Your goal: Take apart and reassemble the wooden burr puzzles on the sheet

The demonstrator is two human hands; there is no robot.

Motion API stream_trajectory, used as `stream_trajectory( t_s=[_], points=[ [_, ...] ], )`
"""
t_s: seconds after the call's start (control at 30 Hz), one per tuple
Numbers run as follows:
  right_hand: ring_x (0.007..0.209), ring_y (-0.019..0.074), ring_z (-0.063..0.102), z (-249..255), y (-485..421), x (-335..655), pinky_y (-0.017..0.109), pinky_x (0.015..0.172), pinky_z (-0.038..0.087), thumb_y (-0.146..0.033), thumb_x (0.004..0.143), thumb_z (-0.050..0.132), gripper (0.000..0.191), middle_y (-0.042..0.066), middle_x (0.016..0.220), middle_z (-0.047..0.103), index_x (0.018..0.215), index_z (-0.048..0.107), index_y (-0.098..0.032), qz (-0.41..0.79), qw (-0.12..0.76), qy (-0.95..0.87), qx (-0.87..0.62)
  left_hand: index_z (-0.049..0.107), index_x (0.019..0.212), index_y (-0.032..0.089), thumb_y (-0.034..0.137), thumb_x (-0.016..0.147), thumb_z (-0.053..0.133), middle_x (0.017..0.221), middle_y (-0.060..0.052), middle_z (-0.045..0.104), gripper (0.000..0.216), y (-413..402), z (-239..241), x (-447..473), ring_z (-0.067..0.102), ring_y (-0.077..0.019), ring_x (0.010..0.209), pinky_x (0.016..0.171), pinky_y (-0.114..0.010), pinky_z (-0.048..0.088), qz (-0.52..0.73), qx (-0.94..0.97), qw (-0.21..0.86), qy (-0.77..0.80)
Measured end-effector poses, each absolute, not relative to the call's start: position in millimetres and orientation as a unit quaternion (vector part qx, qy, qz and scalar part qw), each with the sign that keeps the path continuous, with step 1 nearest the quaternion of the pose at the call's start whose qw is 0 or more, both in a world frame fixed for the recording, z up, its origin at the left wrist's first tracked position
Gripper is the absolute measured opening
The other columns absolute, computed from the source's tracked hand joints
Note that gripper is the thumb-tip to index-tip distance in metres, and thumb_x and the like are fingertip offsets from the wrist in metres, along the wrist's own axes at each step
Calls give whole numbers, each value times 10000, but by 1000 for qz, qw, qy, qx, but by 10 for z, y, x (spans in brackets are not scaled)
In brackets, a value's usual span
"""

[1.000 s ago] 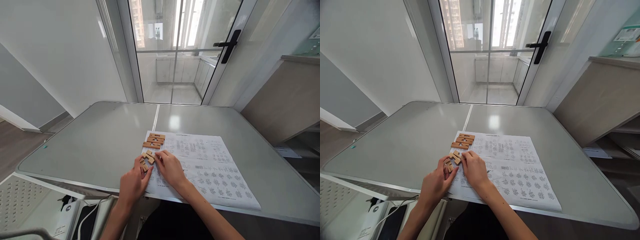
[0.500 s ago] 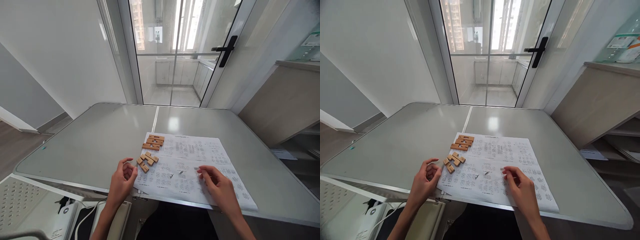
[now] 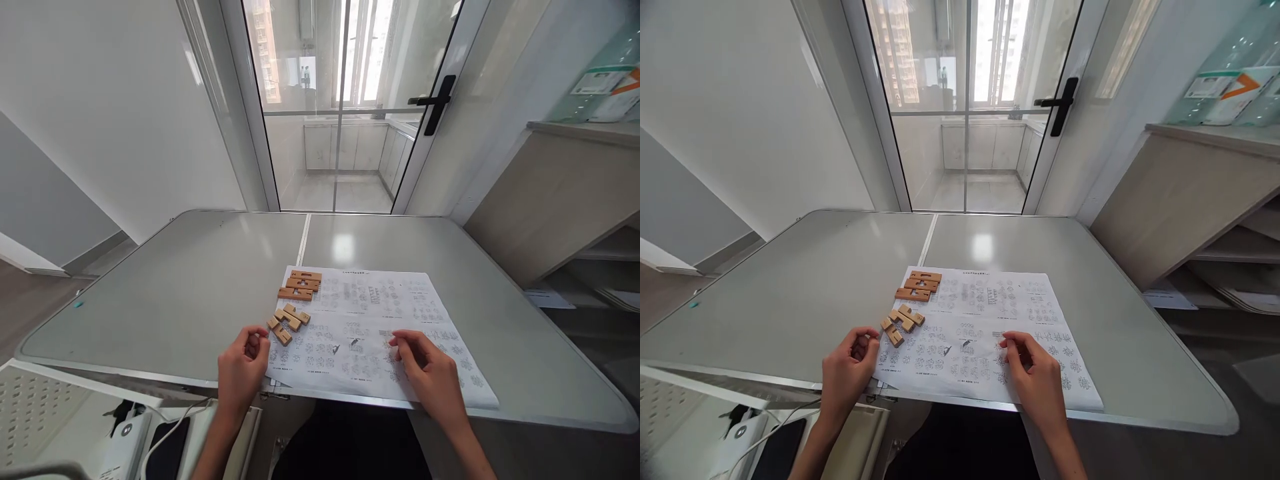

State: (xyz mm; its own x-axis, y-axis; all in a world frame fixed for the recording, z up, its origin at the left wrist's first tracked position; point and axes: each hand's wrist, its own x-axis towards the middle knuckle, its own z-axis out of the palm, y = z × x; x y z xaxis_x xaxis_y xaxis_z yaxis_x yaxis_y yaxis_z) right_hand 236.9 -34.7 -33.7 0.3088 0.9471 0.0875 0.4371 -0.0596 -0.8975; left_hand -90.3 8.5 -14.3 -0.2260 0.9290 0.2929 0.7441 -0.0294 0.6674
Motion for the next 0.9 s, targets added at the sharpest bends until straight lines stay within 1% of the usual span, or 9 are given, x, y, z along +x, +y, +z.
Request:
stream_trajectory(
  t_s=[0.1, 0.23, 0.37, 0.53, 0.77, 0.9],
  points=[
    [756, 209, 711, -340, -342, 2367, 316, 715, 580, -524, 978, 546, 362, 72, 948, 774, 1050, 710, -210, 284, 458, -511, -669, 670, 880, 216, 292, 877, 566, 601, 71, 519, 130, 77, -143, -892, 515, -112, 522, 591, -209, 425, 368, 619, 108, 686],
    [716, 215, 708, -340, -325, 2373, 307, 635, 572, -568, 959, 549, 414, 81, 905, 770, 1038, 717, -198, 290, 464, -513, -662, 668, 878, 220, 302, 885, 556, 600, 67, 512, 139, 73, -151, -887, 521, -121, 529, 594, -218, 424, 360, 629, 94, 682],
    [730, 220, 704, -330, -322, 2373, 310, 667, 559, -562, 969, 532, 418, 68, 845, 754, 1040, 722, -196, 275, 460, -518, -667, 665, 877, 221, 298, 895, 545, 592, 70, 496, 143, 88, -167, -882, 521, -123, 528, 598, -220, 414, 356, 636, 78, 680],
    [686, 208, 666, -321, -334, 2371, 294, 631, 523, -540, 969, 532, 391, 35, 770, 718, 1008, 736, -208, 255, 447, -523, -679, 664, 898, 215, 295, 903, 536, 591, 71, 503, 151, 89, -167, -865, 532, -123, 540, 610, -220, 411, 350, 639, 66, 681],
    [626, 188, 621, -294, -348, 2375, 279, 601, 516, -518, 957, 547, 360, 17, 735, 700, 996, 746, -221, 255, 439, -530, -679, 675, 919, 213, 290, 906, 524, 609, 55, 546, 171, 76, -147, -839, 552, -126, 560, 618, -219, 409, 345, 624, 57, 699],
    [643, 194, 627, -298, -336, 2373, 286, 620, 516, -523, 959, 543, 370, 26, 758, 708, 989, 745, -215, 260, 445, -524, -678, 672, 906, 216, 287, 907, 531, 599, 59, 533, 157, 82, -143, -829, 553, -126, 554, 618, -217, 411, 350, 625, 57, 696]
  ],
)
